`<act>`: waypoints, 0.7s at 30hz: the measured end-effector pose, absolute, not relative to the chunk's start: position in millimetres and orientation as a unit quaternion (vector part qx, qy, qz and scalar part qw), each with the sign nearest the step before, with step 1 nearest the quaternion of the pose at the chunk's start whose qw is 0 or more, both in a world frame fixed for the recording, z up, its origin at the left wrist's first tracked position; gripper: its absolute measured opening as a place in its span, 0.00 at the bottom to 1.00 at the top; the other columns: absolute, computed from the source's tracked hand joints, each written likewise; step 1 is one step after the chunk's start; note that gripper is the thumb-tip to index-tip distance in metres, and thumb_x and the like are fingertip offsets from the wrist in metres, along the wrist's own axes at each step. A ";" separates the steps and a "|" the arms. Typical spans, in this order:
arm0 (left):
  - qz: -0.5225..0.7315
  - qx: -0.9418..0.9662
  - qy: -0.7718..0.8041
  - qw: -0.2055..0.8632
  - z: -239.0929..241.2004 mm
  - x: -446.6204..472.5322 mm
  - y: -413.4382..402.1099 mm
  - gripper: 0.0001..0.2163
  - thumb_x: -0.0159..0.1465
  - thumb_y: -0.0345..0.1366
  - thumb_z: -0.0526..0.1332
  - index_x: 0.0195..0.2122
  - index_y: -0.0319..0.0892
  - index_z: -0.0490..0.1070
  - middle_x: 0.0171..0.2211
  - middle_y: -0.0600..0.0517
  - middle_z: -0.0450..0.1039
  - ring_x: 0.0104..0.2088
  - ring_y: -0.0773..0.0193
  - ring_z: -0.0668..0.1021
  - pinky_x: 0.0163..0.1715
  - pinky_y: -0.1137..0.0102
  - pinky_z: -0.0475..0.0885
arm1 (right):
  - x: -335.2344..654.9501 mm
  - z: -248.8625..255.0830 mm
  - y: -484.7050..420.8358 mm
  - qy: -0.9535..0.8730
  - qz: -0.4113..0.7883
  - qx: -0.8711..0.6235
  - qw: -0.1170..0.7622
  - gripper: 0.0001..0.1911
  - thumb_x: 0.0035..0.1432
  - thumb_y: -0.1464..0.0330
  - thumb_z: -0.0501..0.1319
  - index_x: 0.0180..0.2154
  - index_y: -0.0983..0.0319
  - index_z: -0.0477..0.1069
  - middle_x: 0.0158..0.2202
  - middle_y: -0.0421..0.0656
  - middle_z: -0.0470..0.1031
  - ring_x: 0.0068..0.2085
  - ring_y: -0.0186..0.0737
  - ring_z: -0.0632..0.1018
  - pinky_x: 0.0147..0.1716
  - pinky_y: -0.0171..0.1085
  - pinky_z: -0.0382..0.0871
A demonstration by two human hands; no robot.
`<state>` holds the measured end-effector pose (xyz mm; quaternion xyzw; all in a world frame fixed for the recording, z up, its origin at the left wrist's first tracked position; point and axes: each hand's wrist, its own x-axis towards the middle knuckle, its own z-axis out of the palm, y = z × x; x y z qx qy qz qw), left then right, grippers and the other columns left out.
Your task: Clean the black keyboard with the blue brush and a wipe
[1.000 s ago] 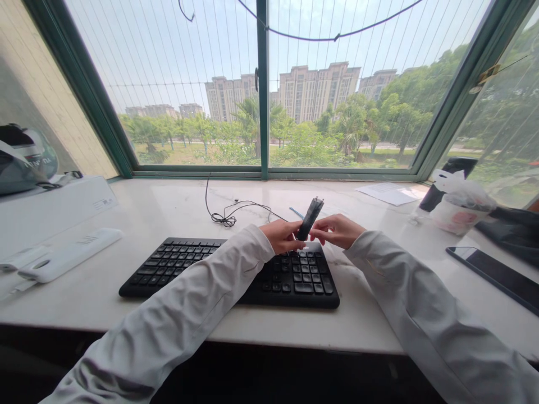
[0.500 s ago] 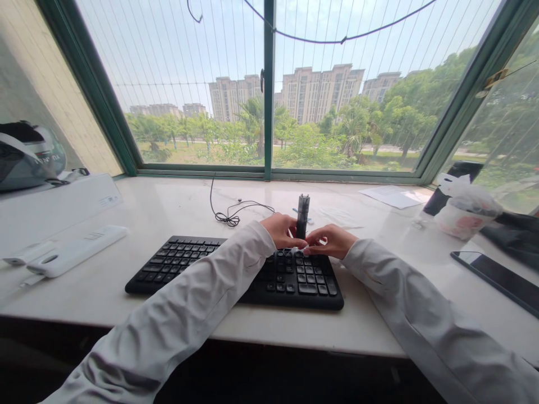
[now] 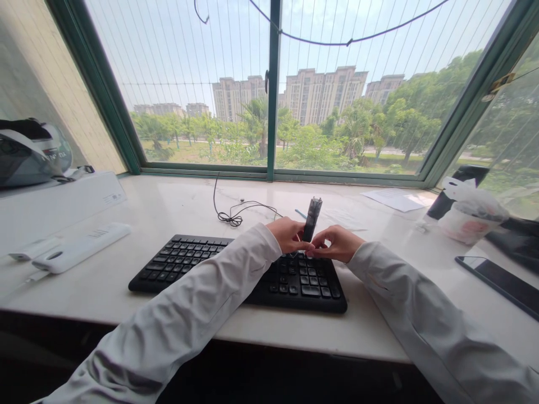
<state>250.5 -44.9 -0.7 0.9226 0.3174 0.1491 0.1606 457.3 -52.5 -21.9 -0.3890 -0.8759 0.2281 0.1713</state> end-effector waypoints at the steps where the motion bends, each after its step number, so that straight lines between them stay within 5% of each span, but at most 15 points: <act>1: 0.148 0.924 0.314 0.162 -1.2 250.5 -44.3 0.15 0.60 0.46 0.65 0.40 0.38 0.75 0.31 0.49 0.79 0.32 0.63 0.80 0.29 0.74 0.69 | 457.1 -21.4 -53.1 -0.878 0.221 -0.389 0.169 0.24 0.52 0.49 0.63 0.30 0.64 0.82 0.21 0.41 0.71 0.26 0.34 0.67 0.28 0.35 0.59; 15: 0.131 0.922 0.255 0.262 -21.2 244.7 -27.7 0.21 0.66 0.50 0.55 0.51 0.41 0.71 0.34 0.51 0.78 0.34 0.63 0.77 0.38 0.72 0.69 | 455.8 -18.9 -54.6 -0.889 0.215 -0.368 0.170 0.23 0.53 0.50 0.62 0.31 0.64 0.81 0.23 0.41 0.73 0.26 0.35 0.67 0.30 0.35 0.61; 21: 0.121 0.923 0.230 0.283 -22.1 247.4 -26.0 0.21 0.67 0.49 0.54 0.55 0.43 0.69 0.44 0.50 0.78 0.42 0.61 0.77 0.44 0.71 0.68 | 456.0 -18.4 -55.7 -0.889 0.212 -0.367 0.173 0.22 0.53 0.50 0.63 0.30 0.63 0.81 0.21 0.40 0.71 0.26 0.34 0.66 0.28 0.35 0.58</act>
